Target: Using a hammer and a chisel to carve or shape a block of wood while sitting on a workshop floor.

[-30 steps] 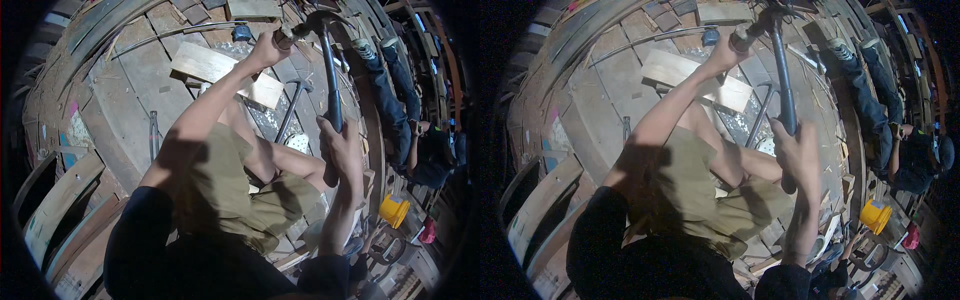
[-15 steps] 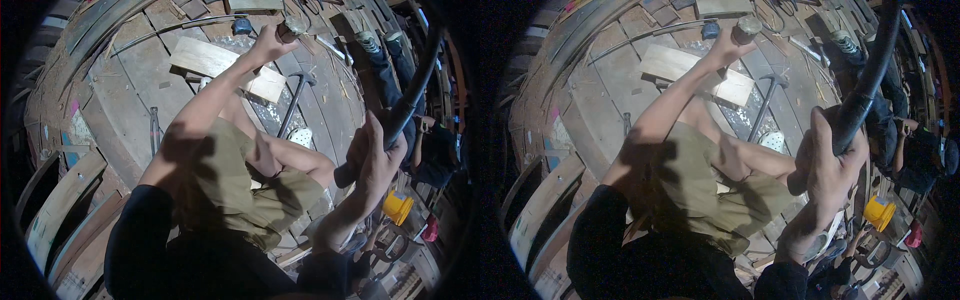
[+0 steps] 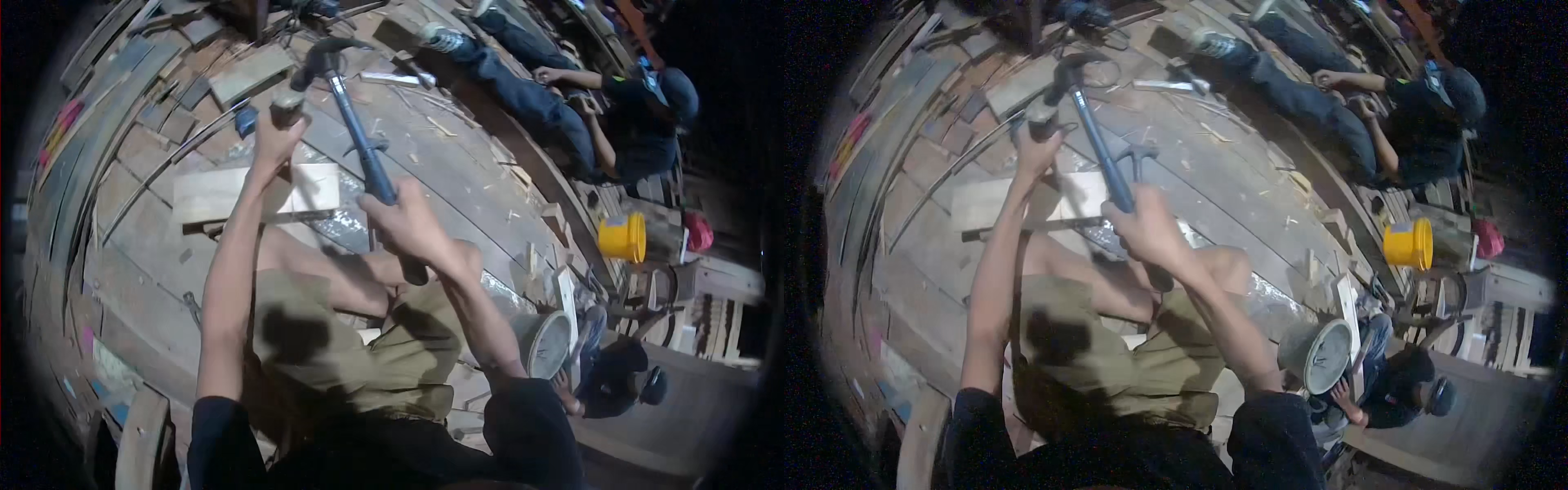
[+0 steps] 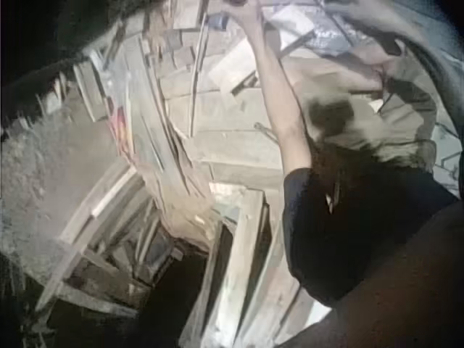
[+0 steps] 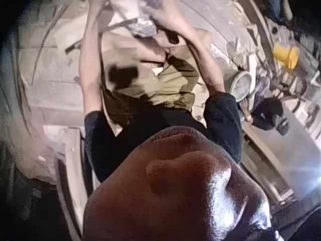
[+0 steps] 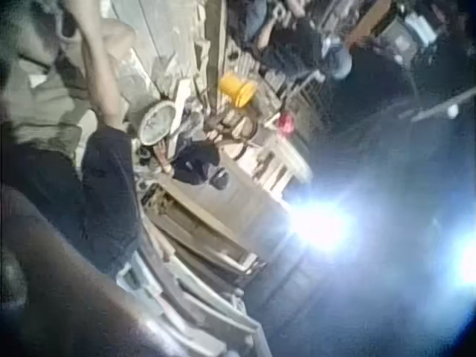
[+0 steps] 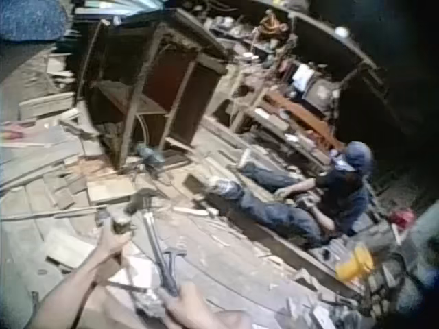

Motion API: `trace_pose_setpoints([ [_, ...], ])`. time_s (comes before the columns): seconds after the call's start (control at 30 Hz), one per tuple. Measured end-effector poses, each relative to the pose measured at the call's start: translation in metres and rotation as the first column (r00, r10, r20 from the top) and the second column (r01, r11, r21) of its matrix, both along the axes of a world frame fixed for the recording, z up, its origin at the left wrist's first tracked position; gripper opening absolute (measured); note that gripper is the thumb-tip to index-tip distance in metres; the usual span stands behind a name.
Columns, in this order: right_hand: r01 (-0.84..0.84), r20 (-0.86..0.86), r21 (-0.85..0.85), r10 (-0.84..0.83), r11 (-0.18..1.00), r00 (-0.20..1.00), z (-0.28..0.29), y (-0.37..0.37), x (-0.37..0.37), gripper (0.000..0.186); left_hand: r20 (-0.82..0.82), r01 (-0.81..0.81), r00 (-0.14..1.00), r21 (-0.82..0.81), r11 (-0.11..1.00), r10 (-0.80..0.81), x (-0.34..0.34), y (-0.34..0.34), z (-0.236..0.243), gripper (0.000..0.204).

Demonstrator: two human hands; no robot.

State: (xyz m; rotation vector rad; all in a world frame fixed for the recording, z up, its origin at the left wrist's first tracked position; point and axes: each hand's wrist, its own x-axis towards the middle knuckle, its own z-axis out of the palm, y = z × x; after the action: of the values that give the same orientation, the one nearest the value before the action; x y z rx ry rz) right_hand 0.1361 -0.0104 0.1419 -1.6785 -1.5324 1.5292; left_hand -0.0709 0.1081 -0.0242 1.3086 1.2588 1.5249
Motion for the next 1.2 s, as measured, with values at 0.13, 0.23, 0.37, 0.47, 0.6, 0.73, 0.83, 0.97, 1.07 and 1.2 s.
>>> trace_pose_setpoints([
  [0.13, -0.031, 0.01, 0.118, 0.03, 0.993, 1.0, -0.008, -0.001, 0.002, 0.019, -0.01, -0.028, 1.0, 0.088, 0.996, 0.029, 0.001, -0.005, 0.002, 0.016],
  [0.23, -0.053, -0.019, 0.124, 0.055, 0.991, 0.998, -0.018, -0.003, 0.001, 0.022, 0.0, -0.011, 1.0, 0.022, 1.0, 0.011, 0.0, -0.007, 0.004, 0.014],
  [0.37, -0.032, -0.023, 0.221, 0.038, 0.975, 0.999, -0.024, -0.009, -0.001, 0.023, 0.016, -0.05, 0.999, 0.007, 0.999, 0.05, -0.002, -0.01, -0.002, 0.015],
  [0.47, -0.022, -0.025, 0.259, 0.03, 0.966, 0.999, -0.022, -0.013, -0.003, 0.028, -0.021, -0.02, 1.0, -0.09, 0.996, 0.018, -0.005, -0.009, -0.009, 0.027],
  [0.6, -0.028, 0.009, 0.242, 0.027, 0.97, 1.0, -0.019, -0.016, -0.005, 0.025, 0.063, -0.106, 0.992, -0.076, 0.991, 0.111, -0.003, -0.01, -0.018, 0.036],
  [0.73, -0.03, 0.004, 0.166, 0.029, 0.986, 1.0, -0.017, -0.018, -0.007, 0.023, -0.022, -0.066, 0.998, -0.105, 0.992, 0.064, -0.008, -0.011, -0.018, 0.038],
  [0.83, 0.0, -0.035, 0.141, 0.005, 0.99, 0.999, -0.017, -0.019, -0.009, 0.022, 0.05, -0.064, 0.996, -0.092, 0.994, 0.069, -0.008, -0.013, -0.015, 0.032],
  [0.97, -0.002, -0.053, 0.143, 0.009, 0.99, 0.999, -0.019, -0.02, -0.013, 0.021, 0.093, -0.065, 0.993, -0.063, 0.996, 0.071, -0.005, -0.017, -0.007, 0.024],
  [1.07, 0.002, -0.074, 0.142, 0.008, 0.99, 0.997, -0.019, -0.02, -0.017, 0.021, 0.089, -0.07, 0.994, -0.011, 0.997, 0.071, -0.003, -0.018, 0.0, 0.017],
  [1.2, 0.036, -0.097, 0.082, -0.028, 0.996, 0.995, -0.019, -0.022, -0.021, 0.022, 0.095, -0.041, 0.995, -0.027, 0.999, 0.043, -0.005, -0.017, 0.004, 0.013],
])
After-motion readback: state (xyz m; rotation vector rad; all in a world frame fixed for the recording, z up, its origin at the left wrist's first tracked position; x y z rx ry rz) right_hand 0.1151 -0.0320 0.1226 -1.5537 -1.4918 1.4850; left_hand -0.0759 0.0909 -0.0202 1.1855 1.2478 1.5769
